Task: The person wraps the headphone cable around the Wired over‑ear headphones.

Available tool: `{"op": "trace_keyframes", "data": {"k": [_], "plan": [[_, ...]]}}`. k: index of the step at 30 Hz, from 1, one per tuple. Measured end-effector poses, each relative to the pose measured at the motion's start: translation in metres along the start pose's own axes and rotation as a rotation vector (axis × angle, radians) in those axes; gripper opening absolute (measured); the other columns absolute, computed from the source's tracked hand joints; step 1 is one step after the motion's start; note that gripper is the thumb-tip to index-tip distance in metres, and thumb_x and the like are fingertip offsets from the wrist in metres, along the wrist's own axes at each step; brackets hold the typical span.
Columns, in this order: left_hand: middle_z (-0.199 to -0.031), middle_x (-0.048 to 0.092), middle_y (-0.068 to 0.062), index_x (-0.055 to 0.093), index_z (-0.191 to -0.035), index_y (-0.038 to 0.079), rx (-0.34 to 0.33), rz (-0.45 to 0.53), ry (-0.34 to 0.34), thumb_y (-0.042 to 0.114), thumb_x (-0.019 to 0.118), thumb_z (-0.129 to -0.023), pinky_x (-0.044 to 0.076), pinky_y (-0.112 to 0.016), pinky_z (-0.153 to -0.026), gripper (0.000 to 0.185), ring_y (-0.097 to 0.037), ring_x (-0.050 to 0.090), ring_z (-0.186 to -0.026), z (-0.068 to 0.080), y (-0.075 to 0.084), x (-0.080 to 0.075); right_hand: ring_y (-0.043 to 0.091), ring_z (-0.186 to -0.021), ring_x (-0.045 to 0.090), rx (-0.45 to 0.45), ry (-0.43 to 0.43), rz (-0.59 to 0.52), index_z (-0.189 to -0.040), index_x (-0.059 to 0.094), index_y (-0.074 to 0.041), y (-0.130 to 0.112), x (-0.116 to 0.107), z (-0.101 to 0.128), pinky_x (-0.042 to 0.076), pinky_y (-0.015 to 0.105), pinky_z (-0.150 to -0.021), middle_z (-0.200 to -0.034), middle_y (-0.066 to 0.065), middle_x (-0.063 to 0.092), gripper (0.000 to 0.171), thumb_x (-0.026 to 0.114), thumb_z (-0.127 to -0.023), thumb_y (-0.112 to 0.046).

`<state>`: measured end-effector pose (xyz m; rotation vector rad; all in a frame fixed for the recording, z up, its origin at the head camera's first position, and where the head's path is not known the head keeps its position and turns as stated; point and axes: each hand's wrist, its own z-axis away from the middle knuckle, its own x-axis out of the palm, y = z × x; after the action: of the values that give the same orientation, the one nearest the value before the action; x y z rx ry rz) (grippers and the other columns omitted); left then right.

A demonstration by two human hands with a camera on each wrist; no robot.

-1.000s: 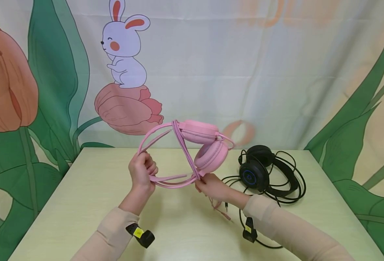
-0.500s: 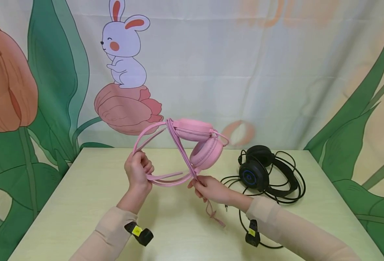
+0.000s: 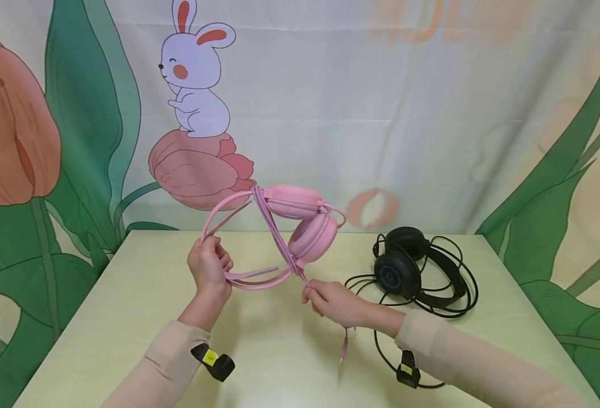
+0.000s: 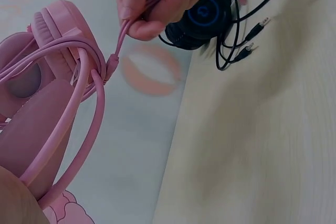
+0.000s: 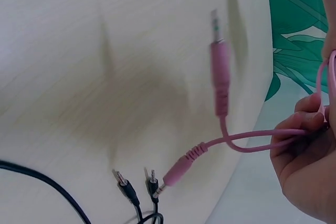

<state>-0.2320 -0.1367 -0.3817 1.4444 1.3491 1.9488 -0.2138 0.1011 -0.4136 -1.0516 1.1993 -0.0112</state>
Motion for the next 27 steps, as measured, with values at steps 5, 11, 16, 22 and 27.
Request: {"op": "trace_keyframes", "data": {"k": [5,11,16,22,27], "plan": [[-0.049,0.031,0.005,0.041,-0.073,0.013,0.005,-0.041,0.017,0.009,0.043,-0.087,0.020,-0.019,-0.037,0.014,-0.007,0.025,-0.037,-0.001,-0.001,-0.001,0.002,-0.050,0.037,-0.056,-0.022,0.091,-0.096,0.059,-0.010,-0.001,-0.008,0.001,0.036,0.019,-0.051,-0.059,-0.008,0.043,0.023,0.036,-0.098,-0.016],[-0.048,0.032,0.006,0.043,-0.076,0.012,0.030,-0.080,0.038,0.008,0.045,-0.086,0.021,-0.017,-0.036,0.011,-0.005,0.026,-0.036,-0.003,-0.003,-0.001,0.001,-0.054,0.036,-0.146,-0.017,0.282,-0.095,0.059,-0.011,-0.010,-0.018,0.005,0.038,0.016,-0.053,-0.067,-0.009,0.049,0.017,0.042,-0.096,-0.015],[-0.047,0.032,0.007,0.044,-0.078,0.011,0.034,-0.130,0.064,0.008,0.047,-0.086,0.022,-0.016,-0.036,0.008,-0.004,0.027,-0.035,-0.004,-0.007,-0.002,0.000,-0.051,0.034,-0.213,-0.039,0.385,-0.091,0.058,-0.010,-0.013,-0.026,0.007,0.033,0.014,-0.049,-0.063,-0.010,0.044,0.014,0.046,-0.095,-0.017],[-0.046,0.033,0.008,0.044,-0.079,0.009,-0.006,-0.176,0.078,0.008,0.048,-0.084,0.024,-0.016,-0.035,0.006,-0.003,0.029,-0.034,-0.002,-0.013,-0.005,0.000,-0.049,0.032,-0.252,-0.063,0.480,-0.086,0.057,-0.010,-0.021,-0.038,0.007,0.029,0.014,-0.046,-0.059,-0.011,0.038,0.012,0.052,-0.093,-0.019],[-0.047,0.035,0.008,0.045,-0.080,0.009,-0.054,-0.217,0.057,0.009,0.048,-0.084,0.025,-0.015,-0.035,0.006,-0.003,0.031,-0.035,0.001,-0.013,-0.006,0.003,-0.052,0.036,-0.316,-0.029,0.679,-0.079,0.055,-0.015,-0.032,-0.045,0.007,0.029,0.017,-0.045,-0.060,-0.010,0.042,0.012,0.055,-0.091,-0.019]]}}
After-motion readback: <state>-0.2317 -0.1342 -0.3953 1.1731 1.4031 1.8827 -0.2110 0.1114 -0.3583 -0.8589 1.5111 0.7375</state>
